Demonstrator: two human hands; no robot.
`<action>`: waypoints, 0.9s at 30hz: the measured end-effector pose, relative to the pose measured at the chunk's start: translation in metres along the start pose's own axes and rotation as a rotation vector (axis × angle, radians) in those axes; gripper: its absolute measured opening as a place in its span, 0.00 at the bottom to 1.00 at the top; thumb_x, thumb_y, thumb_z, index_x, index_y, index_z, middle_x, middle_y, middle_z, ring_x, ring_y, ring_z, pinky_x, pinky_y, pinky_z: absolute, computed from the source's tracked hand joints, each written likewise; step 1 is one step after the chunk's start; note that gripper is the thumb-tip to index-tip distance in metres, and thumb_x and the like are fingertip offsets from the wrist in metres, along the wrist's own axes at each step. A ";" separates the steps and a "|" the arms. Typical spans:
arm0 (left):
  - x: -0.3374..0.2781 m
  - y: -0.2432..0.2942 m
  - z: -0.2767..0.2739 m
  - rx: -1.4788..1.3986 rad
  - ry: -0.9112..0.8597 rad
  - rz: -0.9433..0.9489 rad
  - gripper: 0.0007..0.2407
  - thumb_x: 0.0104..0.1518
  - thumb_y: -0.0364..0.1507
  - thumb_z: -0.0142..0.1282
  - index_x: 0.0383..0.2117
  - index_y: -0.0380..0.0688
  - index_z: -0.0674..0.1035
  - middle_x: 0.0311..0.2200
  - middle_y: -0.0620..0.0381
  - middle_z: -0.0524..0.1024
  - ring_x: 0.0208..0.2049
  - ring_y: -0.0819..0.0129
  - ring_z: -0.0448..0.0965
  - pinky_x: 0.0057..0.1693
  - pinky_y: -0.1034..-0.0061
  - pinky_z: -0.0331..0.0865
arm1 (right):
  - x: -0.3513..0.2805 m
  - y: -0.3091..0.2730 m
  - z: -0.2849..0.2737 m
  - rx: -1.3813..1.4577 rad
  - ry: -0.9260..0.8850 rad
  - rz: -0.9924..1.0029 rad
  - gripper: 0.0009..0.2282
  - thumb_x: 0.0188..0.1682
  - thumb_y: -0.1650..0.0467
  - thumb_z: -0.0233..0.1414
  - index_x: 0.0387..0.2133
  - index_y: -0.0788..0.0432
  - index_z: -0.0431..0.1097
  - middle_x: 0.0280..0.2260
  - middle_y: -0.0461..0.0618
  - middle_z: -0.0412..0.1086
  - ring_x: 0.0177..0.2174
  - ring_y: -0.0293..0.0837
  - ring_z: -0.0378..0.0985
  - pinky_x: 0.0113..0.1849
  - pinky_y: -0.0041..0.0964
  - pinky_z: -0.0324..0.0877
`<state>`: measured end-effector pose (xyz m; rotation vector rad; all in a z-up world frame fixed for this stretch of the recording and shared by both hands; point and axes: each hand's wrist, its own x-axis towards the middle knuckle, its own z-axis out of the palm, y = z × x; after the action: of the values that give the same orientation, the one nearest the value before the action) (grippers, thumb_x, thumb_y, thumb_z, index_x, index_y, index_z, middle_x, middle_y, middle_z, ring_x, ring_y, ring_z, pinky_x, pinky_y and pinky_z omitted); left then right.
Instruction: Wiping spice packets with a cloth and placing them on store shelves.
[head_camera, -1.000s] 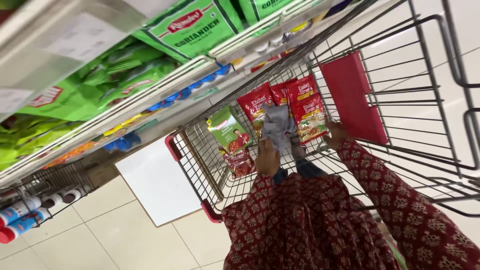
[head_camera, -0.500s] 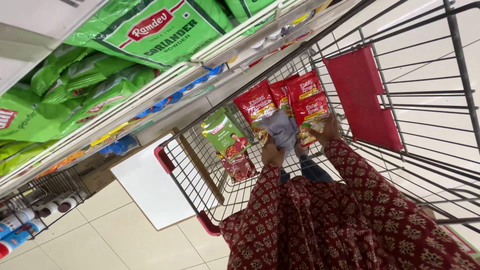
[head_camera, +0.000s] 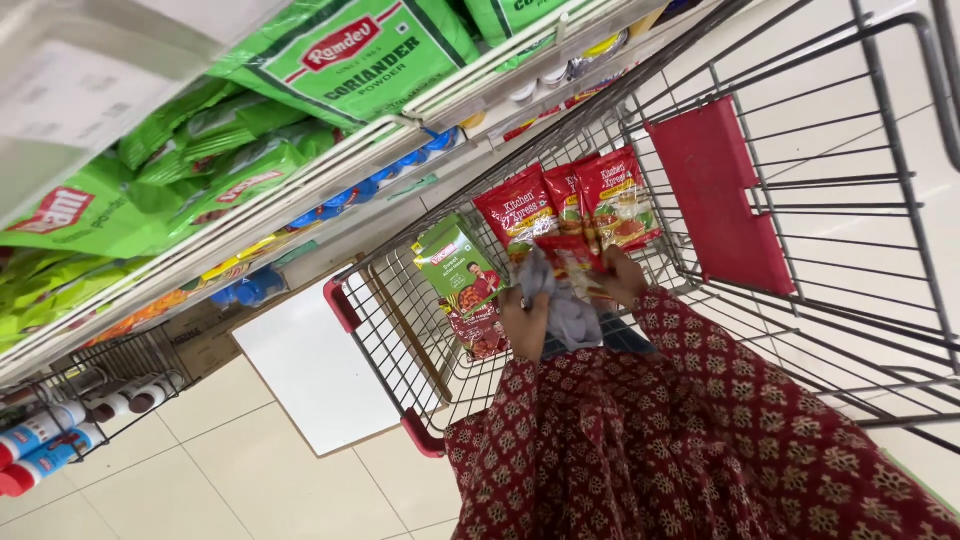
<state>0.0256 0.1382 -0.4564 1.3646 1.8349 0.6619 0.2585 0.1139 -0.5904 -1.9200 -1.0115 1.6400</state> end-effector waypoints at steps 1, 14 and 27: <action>-0.002 0.011 -0.006 -0.005 0.004 0.004 0.20 0.49 0.32 0.62 0.41 0.22 0.79 0.41 0.37 0.75 0.40 0.48 0.78 0.44 0.59 0.74 | -0.013 -0.034 -0.009 -0.004 0.002 -0.006 0.20 0.49 0.69 0.62 0.47 0.67 0.61 0.39 0.63 0.76 0.37 0.49 0.83 0.35 0.45 0.83; -0.035 0.203 -0.047 0.369 -0.138 0.801 0.16 0.69 0.36 0.43 0.53 0.37 0.75 0.64 0.40 0.69 0.70 0.47 0.64 0.77 0.44 0.42 | -0.176 -0.252 -0.065 0.614 -0.167 0.088 0.33 0.53 0.50 0.36 0.67 0.56 0.50 0.63 0.61 0.59 0.64 0.56 0.58 0.62 0.53 0.57; -0.027 0.232 -0.113 0.033 -0.077 0.602 0.20 0.72 0.29 0.33 0.65 0.25 0.61 0.69 0.29 0.55 0.71 0.37 0.53 0.73 0.43 0.43 | -0.247 -0.303 -0.064 0.868 -0.129 0.187 0.32 0.52 0.48 0.32 0.62 0.57 0.54 0.54 0.61 0.68 0.53 0.56 0.72 0.54 0.55 0.68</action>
<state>0.0704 0.1845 -0.2052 1.9569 1.3700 0.8628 0.2331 0.1349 -0.1954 -1.3408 -0.0778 1.8845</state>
